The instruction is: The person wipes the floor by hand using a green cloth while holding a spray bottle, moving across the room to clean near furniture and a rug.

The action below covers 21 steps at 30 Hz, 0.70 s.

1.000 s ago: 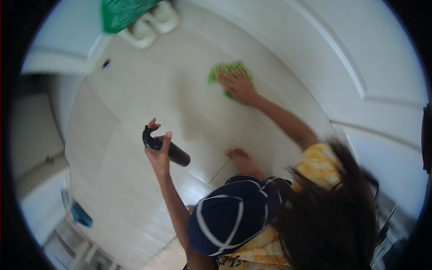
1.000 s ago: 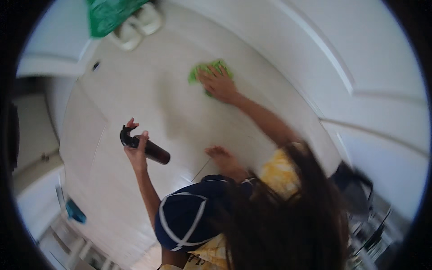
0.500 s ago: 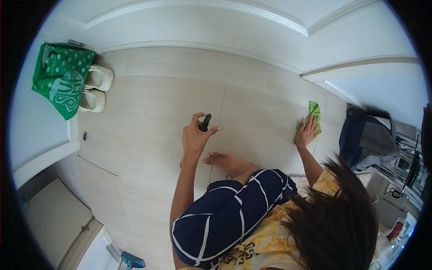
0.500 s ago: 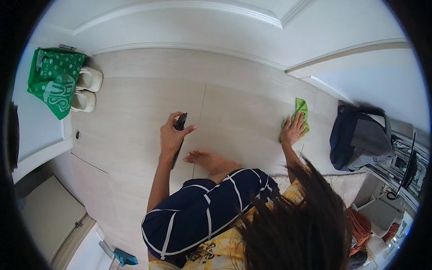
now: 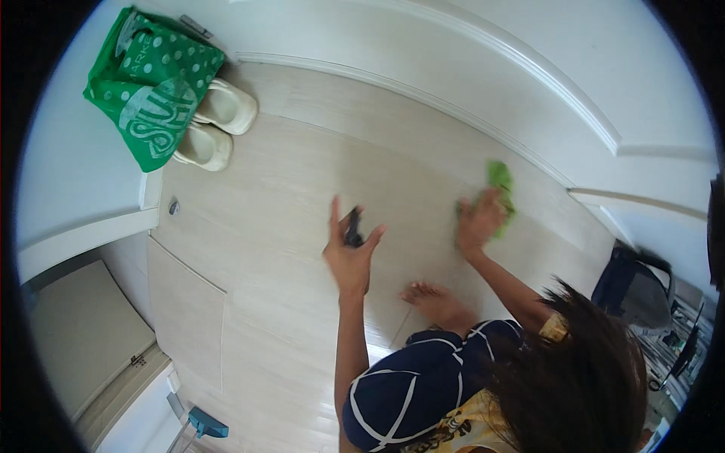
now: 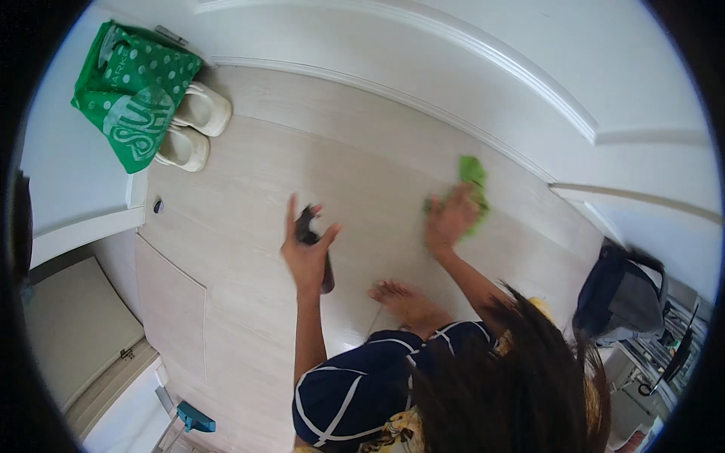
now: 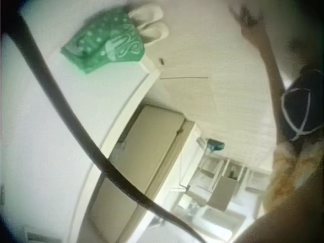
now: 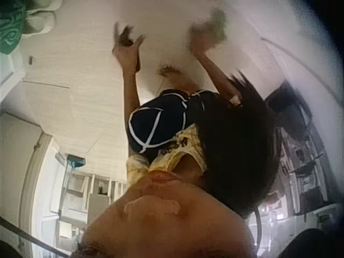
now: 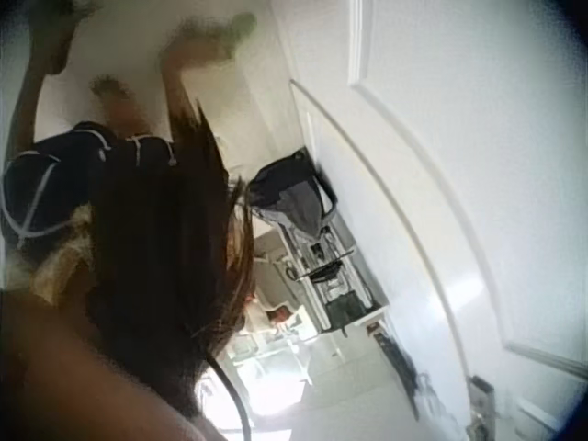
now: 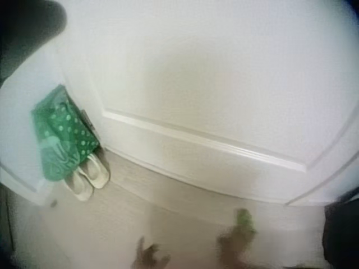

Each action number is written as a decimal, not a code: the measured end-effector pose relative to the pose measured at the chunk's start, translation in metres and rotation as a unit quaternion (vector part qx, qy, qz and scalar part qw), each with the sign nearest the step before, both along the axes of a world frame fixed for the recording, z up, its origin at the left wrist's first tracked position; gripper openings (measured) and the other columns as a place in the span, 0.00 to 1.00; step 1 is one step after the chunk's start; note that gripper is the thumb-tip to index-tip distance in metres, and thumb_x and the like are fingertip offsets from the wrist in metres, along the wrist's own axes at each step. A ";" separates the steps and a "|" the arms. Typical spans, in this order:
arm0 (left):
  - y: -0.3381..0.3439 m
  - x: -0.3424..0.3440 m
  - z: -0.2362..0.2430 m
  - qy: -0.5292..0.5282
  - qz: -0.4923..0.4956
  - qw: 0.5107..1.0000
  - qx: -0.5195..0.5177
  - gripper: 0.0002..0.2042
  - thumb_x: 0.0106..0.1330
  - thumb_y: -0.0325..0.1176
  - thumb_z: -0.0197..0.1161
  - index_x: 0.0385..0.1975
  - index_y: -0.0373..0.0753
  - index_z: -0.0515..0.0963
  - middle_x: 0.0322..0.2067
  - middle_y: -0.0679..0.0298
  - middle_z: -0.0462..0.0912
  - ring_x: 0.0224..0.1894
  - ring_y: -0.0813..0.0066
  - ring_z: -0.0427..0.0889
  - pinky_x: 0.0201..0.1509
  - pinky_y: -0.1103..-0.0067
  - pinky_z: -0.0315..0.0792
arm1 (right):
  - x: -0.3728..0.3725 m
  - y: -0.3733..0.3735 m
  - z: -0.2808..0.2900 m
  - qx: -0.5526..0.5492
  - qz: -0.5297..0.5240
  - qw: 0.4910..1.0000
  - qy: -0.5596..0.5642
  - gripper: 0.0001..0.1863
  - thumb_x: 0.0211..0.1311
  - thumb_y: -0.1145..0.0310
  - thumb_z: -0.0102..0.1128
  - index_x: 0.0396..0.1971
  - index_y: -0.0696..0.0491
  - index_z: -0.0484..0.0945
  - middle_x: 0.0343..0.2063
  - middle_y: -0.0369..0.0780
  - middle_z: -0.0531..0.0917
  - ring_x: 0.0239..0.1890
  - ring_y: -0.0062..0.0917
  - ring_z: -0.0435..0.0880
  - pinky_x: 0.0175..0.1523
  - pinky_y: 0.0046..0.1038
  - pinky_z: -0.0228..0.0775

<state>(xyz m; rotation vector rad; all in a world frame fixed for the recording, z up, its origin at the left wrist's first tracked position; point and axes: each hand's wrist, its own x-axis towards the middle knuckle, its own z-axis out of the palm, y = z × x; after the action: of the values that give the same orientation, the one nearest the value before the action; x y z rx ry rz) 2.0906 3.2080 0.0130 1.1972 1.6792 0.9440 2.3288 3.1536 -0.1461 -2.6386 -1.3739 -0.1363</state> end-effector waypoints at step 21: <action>-0.057 -0.141 -0.001 0.053 0.370 0.925 0.062 0.38 0.53 0.26 0.66 0.63 0.38 0.54 0.45 0.57 0.77 0.22 0.87 0.70 0.27 0.86 0.74 | 0.016 0.103 0.064 -0.354 0.483 0.799 0.053 0.36 0.55 0.55 0.53 0.63 0.54 0.55 0.62 0.47 0.59 0.65 0.47 0.54 0.67 0.49 0.39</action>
<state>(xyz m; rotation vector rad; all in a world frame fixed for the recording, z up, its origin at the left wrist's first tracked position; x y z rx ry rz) 1.9493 3.1513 0.0121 0.6774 2.2426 1.4705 2.3448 3.2562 -0.0822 -1.8625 -2.9170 0.7710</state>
